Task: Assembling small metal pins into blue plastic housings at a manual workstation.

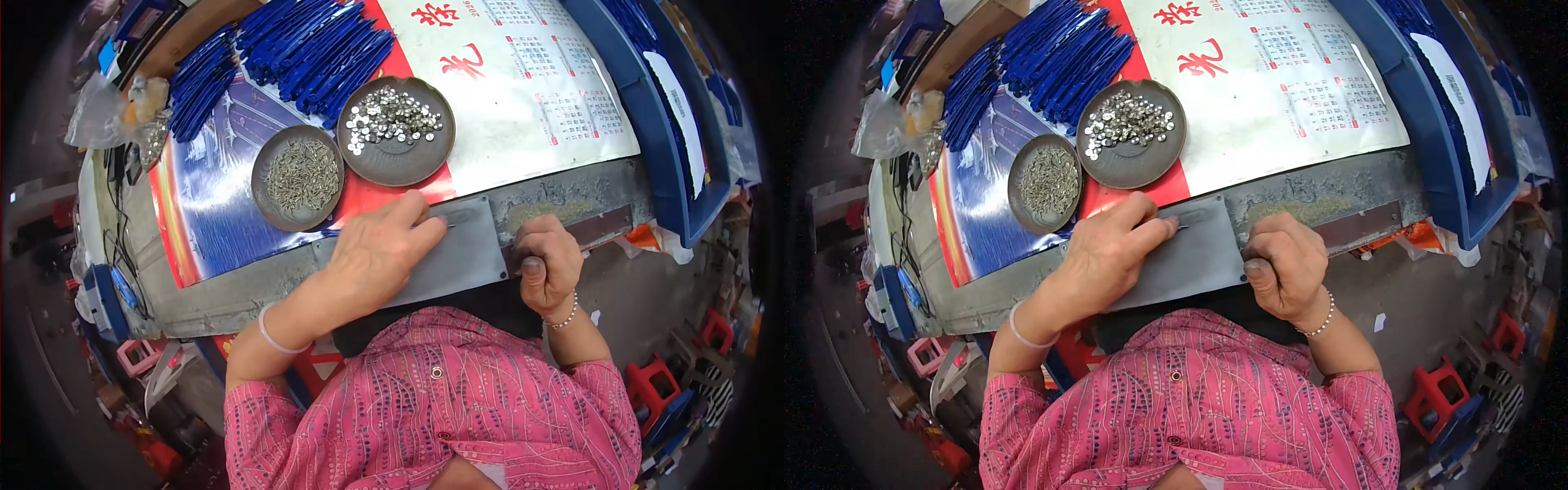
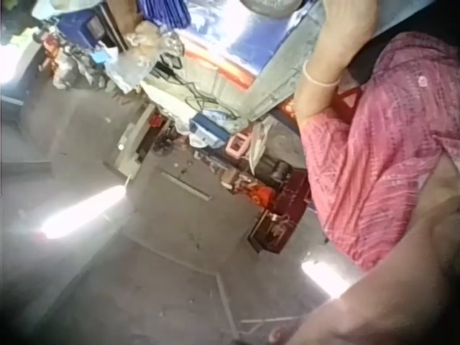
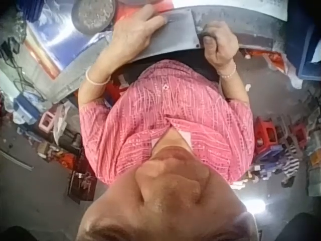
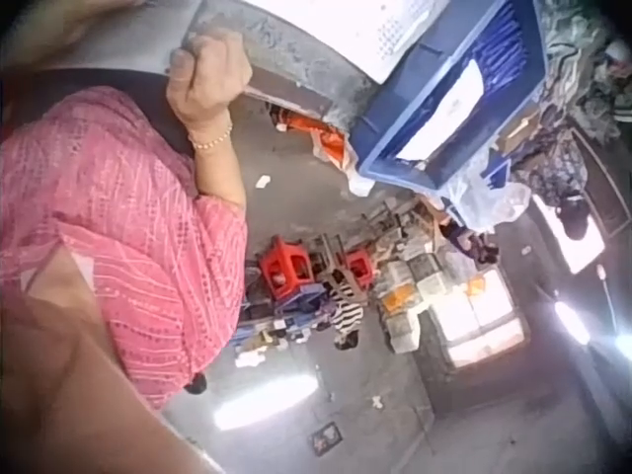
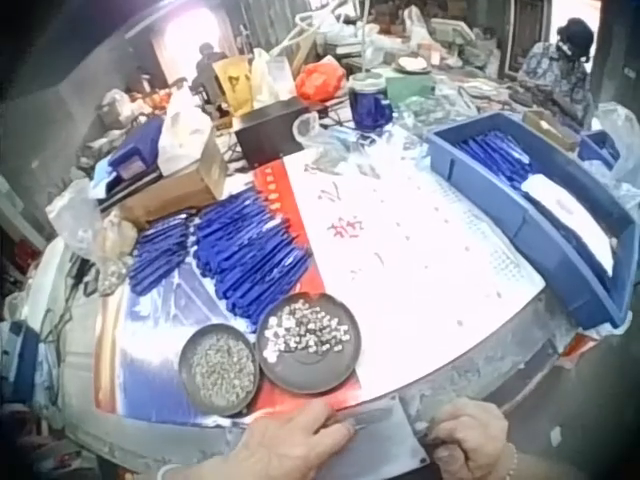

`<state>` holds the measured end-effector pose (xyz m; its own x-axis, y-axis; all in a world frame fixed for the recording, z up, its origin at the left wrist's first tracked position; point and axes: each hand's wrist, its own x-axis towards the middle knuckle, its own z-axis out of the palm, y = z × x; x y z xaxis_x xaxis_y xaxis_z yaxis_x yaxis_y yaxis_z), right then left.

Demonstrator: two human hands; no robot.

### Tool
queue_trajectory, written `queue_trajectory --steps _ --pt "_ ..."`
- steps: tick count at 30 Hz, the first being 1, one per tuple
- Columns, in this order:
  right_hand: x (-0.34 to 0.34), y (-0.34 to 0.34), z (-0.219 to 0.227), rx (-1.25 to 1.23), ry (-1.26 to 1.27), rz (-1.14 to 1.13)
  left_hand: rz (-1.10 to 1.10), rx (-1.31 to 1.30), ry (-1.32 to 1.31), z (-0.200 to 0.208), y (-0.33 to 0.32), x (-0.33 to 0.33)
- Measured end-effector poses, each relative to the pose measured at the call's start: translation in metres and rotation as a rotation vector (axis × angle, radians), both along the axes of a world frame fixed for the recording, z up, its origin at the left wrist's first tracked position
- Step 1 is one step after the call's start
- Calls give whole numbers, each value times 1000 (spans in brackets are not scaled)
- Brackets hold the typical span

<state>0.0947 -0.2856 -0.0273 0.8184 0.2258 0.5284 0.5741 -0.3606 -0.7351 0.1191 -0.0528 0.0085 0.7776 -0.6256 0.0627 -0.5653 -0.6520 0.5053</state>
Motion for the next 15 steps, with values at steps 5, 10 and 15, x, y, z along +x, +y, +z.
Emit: queue_trajectory --steps 5,10,15 --pt "2 -1 2 17 7 11 61 49 62 9 33 -19" --pt "1 -2 -2 -14 -27 37 158 79 87 10 27 -22" --pt "-2 1 3 -14 -44 28 69 -32 17 6 -21 -4"
